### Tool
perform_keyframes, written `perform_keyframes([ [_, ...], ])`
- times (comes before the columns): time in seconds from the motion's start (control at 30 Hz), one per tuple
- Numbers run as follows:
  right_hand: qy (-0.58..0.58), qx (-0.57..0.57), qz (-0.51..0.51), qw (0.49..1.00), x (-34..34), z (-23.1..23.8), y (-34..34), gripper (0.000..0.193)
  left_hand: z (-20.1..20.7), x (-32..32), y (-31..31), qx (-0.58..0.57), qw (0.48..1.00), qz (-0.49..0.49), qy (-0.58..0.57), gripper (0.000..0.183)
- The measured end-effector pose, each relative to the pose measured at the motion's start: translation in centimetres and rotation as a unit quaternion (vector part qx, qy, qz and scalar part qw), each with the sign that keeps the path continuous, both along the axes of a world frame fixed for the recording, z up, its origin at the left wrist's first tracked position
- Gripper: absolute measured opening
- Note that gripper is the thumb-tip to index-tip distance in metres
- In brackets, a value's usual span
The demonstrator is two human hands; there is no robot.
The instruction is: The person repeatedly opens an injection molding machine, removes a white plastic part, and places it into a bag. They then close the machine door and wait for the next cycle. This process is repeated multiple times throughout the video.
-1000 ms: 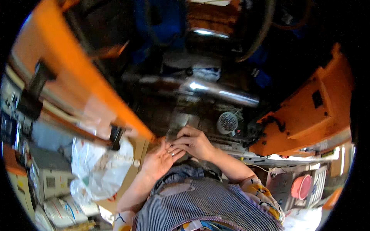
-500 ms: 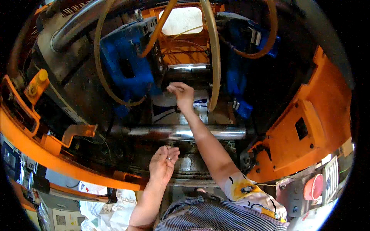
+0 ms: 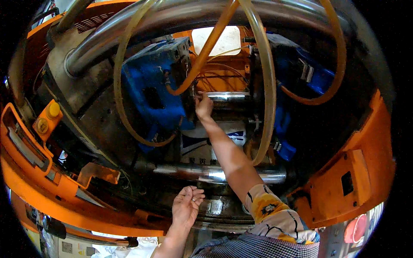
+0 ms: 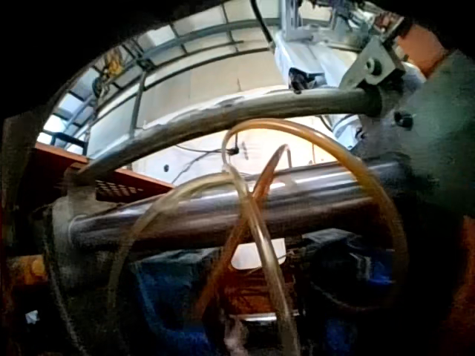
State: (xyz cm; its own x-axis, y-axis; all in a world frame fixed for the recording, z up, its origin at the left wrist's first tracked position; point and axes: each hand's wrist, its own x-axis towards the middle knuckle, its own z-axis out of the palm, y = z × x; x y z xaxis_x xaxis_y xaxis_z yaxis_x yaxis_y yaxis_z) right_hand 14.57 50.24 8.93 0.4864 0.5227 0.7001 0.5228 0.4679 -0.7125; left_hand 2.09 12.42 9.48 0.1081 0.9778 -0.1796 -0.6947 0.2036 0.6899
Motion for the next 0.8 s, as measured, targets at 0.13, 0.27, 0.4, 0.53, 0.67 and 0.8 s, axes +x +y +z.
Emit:
perform_keyframes([
  [0.13,0.023,-0.076,0.029,0.996,0.2,1.7,-2.0,0.031,-0.2,0.0,0.3,-0.006,1.0,-0.003,-0.001,0.019],
  [0.27,0.028,-0.077,0.041,0.996,0.5,2.6,-2.8,0.03,-0.5,-0.1,0.4,-0.004,1.0,-0.001,0.001,0.02],
  [0.4,0.007,-0.078,0.008,0.997,0.6,2.3,-2.1,0.03,-0.4,-0.1,0.3,-0.013,1.0,-0.002,0.007,0.021],
  [0.53,0.022,-0.061,0.025,0.998,0.3,2.1,-2.4,0.029,-0.6,-0.4,0.2,-0.012,1.0,0.007,0.009,0.022],
  [0.67,0.031,-0.095,0.015,0.995,-0.1,2.6,-2.6,0.029,-0.8,-1.0,0.0,-0.016,1.0,0.013,0.013,0.023],
  [0.8,-0.016,0.007,-0.015,1.0,0.9,0.8,-0.5,0.03,-0.5,-0.9,-0.2,-0.014,1.0,0.01,0.024,0.023],
])
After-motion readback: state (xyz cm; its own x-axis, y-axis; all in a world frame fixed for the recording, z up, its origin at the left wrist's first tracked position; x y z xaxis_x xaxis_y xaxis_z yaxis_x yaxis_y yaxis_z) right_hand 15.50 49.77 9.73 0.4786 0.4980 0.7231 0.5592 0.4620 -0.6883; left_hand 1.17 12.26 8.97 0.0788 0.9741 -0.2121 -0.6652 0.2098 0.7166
